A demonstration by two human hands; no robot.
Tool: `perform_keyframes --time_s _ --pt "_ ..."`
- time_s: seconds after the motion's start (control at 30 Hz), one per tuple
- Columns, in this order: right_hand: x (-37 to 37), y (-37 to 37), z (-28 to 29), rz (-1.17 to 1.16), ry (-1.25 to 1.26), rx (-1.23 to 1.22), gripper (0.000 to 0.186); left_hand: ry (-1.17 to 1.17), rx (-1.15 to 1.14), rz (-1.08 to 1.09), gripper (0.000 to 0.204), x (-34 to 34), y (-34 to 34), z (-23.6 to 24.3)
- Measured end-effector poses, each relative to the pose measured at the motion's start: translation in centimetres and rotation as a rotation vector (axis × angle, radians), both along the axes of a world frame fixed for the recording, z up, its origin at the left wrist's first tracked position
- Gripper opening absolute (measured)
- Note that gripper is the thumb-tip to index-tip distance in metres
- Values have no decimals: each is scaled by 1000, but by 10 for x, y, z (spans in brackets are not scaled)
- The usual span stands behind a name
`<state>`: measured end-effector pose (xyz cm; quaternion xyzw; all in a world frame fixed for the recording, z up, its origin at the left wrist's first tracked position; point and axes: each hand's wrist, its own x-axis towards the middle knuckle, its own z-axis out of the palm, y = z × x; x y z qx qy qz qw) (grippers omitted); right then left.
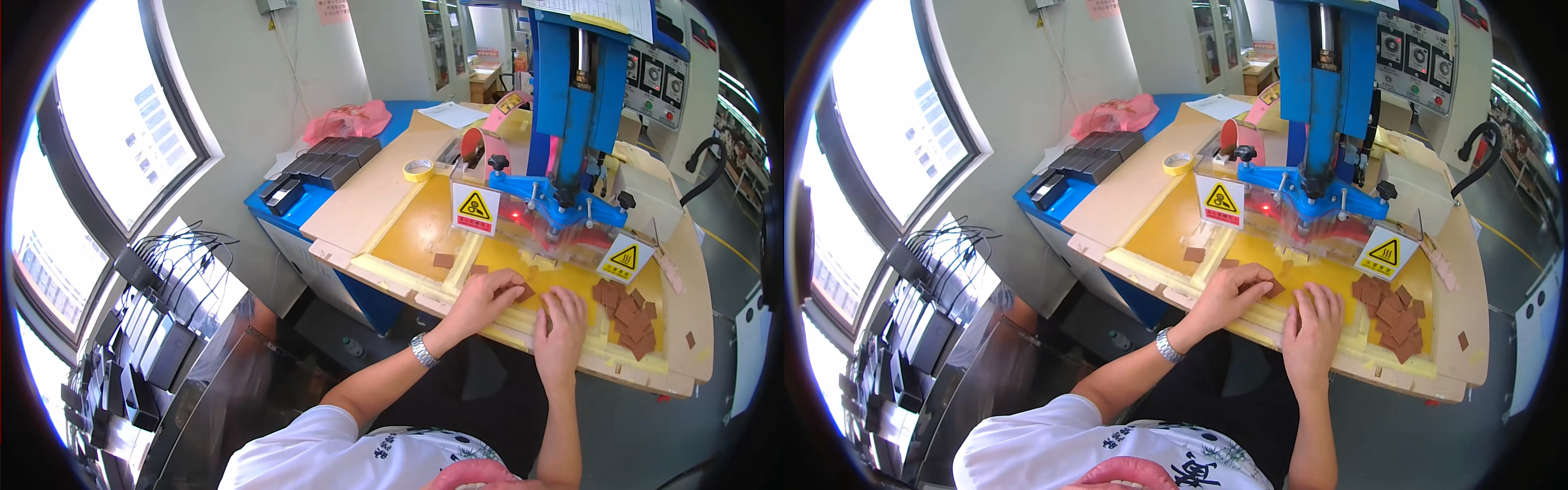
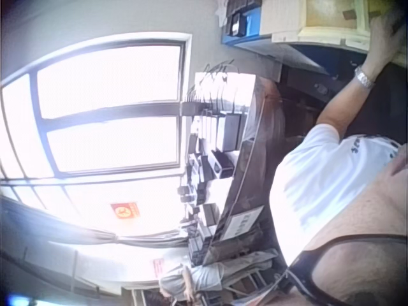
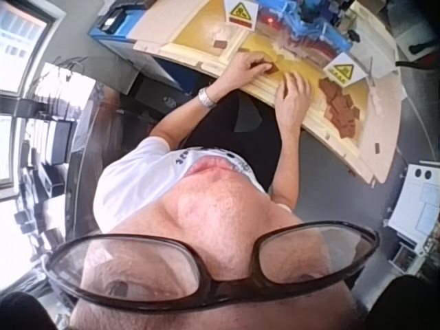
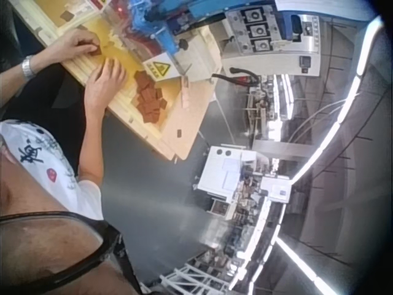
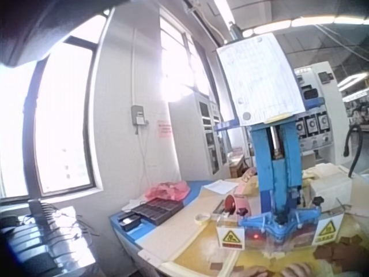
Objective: Operating a pneumatic press machine to align and process small rectangular leather swatches in a workshop environment.
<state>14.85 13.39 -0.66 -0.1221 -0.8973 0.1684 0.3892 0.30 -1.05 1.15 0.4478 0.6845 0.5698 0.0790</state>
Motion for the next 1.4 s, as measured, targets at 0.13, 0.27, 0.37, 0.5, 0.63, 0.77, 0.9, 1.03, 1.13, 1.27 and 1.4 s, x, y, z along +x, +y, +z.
perform_keyframes --time_s 0.13,0.27,0.37,0.5,0.63,0.77,0.9,1.03,1.13,1.27,1.4 --pt "-1 0 0 6 -22 -21 25 38 -2 10 14 -3 2 1" --pt "-1 -1 1 -6 -6 35 26 39 8 11 14 -4 3 -2" --pt "-2 0 1 -1 -8 37 26 52 -4 31 14 -4 0 2" --pt "-2 0 -1 -10 -12 48 26 21 3 1 14 -2 2 0" --pt "0 -1 1 -19 -15 54 26 20 17 -7 14 -2 3 -1" --pt "-2 -2 -1 -3 -22 63 27 21 -6 21 14 -2 -1 -2" --pt "0 2 -2 -1 -22 66 27 22 14 -5 14 -1 2 -1" --pt "0 -1 3 -16 -31 77 27 64 8 18 14 -3 3 -2" --pt "-2 0 1 -1 -42 83 27 44 20 24 14 -3 2 -3" --pt "-1 -1 2 -10 -38 80 27 54 7 32 14 -3 3 -1" --pt "-2 -1 3 -10 -33 80 27 39 29 15 14 -5 3 -3"
